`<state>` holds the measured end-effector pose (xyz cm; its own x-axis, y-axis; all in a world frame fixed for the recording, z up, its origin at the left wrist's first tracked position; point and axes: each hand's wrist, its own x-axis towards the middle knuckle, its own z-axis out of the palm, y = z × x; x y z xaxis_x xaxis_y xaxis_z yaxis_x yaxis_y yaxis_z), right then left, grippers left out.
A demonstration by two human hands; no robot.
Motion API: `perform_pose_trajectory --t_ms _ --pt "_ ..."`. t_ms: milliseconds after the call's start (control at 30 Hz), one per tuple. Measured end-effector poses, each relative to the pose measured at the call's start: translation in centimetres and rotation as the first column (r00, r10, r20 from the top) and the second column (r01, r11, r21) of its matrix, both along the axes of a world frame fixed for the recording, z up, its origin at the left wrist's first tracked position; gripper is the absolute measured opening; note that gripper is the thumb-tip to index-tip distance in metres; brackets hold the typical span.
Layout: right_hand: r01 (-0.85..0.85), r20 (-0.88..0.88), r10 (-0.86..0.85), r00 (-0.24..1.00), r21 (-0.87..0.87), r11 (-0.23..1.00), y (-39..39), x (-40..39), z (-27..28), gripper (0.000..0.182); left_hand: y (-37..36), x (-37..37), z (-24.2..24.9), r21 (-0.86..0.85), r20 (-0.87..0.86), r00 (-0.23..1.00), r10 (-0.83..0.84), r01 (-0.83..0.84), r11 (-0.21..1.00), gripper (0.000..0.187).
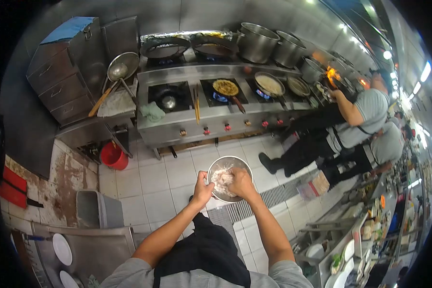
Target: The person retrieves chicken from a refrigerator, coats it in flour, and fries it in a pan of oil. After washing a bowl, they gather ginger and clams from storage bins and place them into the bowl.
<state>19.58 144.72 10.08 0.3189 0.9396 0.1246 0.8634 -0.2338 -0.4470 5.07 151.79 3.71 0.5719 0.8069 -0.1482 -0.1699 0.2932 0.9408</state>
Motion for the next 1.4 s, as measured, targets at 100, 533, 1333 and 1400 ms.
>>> perform_pose_trajectory --t_ms 100,533,1333,1400 --pt "-0.001 -0.255 0.009 0.967 0.029 1.000 7.1 2.1 -0.3 0.033 5.8 0.9 0.2 -0.020 -0.031 0.999 -0.013 0.012 1.000 0.030" --pt "-0.233 0.169 0.222 0.960 0.048 0.971 31.4 4.7 2.0 0.058 29.8 6.3 1.9 -0.111 -0.016 0.980 0.200 -0.200 0.973 0.032" --pt "-0.049 -0.276 0.096 0.956 0.173 0.984 59.2 17.5 6.8 0.056 57.6 19.3 0.9 0.143 0.010 0.995 0.096 -0.097 0.985 0.030" --pt "-0.002 -0.140 -0.030 0.990 -0.224 0.975 60.6 16.9 8.7 0.055 58.5 19.5 3.5 -0.185 0.095 0.995 0.032 -0.014 0.983 0.030"
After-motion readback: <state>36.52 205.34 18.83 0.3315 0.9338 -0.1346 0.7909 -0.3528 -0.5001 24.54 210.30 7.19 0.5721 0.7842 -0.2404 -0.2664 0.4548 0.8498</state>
